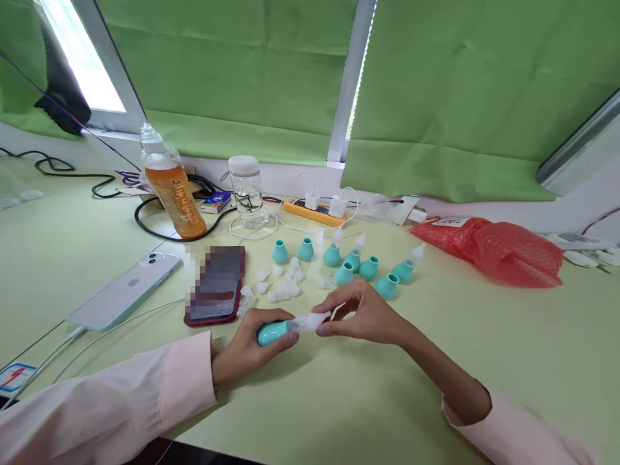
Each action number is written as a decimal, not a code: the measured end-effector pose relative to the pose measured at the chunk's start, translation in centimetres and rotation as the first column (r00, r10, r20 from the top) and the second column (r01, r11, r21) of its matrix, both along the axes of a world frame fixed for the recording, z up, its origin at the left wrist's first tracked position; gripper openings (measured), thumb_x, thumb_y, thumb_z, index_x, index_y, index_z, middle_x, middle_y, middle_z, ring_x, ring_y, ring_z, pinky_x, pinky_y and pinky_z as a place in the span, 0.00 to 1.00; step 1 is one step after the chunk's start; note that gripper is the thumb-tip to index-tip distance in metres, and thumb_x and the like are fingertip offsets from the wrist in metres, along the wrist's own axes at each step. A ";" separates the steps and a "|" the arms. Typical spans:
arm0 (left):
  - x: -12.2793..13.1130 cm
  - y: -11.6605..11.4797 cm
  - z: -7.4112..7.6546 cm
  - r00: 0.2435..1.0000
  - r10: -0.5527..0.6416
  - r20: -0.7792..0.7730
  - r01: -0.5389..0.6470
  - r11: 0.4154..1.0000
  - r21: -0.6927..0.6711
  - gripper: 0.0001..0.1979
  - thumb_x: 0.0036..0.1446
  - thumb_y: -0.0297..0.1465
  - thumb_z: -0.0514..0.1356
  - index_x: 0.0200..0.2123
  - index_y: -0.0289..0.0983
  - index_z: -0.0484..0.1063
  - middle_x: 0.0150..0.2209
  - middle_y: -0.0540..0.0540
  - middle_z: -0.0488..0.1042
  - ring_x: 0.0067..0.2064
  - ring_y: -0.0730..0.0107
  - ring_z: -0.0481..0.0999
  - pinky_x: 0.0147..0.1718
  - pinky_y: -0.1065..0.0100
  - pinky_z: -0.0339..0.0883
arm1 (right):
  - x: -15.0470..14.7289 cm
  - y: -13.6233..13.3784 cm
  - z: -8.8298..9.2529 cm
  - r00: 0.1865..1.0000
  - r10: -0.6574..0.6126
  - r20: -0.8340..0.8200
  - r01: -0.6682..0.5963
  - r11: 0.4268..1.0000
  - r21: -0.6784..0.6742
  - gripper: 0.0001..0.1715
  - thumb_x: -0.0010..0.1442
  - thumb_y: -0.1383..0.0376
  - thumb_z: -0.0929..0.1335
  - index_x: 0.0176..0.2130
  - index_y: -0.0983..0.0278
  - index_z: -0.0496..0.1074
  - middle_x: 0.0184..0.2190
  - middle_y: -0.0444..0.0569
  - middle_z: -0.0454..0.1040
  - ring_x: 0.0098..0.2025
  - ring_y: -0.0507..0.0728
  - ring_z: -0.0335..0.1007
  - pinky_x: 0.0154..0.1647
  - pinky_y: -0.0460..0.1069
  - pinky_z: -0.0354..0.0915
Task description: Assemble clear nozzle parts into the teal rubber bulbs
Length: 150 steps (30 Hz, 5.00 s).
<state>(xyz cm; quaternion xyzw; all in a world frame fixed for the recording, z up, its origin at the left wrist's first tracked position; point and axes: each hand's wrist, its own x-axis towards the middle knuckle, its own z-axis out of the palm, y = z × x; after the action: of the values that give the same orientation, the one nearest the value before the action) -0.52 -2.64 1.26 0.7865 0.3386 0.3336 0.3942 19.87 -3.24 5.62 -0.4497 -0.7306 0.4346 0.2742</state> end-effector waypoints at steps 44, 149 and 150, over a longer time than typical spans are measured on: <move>-0.2 0.6 -1.0 0.971 0.140 0.194 -0.124 0.988 -0.092 0.15 0.56 0.32 0.47 0.48 0.39 0.57 0.37 0.47 0.63 0.35 0.72 0.63 0.29 0.72 0.61 | 0.2 4.1 8.0 0.940 -0.172 0.296 0.112 0.971 0.209 0.15 0.49 0.57 0.66 0.20 0.64 0.72 0.15 0.44 0.68 0.18 0.49 0.62 0.18 0.44 0.59; 0.3 1.3 -1.8 0.851 0.091 0.517 0.387 0.556 -0.735 0.26 0.32 0.27 0.68 0.40 0.30 0.69 0.31 0.44 0.74 0.30 0.72 0.73 0.37 0.65 0.66 | -4.3 -2.1 -6.7 0.979 -0.201 -0.047 0.171 0.664 0.728 0.18 0.54 0.72 0.61 0.43 0.58 0.69 0.26 0.47 0.66 0.29 0.53 0.63 0.26 0.49 0.64; 0.3 1.3 -1.7 0.849 0.093 0.519 0.392 0.547 -0.740 0.26 0.32 0.27 0.68 0.40 0.30 0.69 0.31 0.44 0.74 0.31 0.72 0.73 0.37 0.64 0.66 | -4.3 -2.1 -6.7 0.979 -0.199 -0.030 0.154 0.643 0.750 0.19 0.54 0.73 0.61 0.44 0.57 0.68 0.26 0.47 0.66 0.30 0.53 0.62 0.26 0.49 0.64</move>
<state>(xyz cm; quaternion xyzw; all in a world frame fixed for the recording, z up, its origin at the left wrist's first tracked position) -0.27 -1.35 -0.48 0.4202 0.2681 0.2909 0.8167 15.62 -5.34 -1.05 -0.3779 -0.8044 0.0540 0.4552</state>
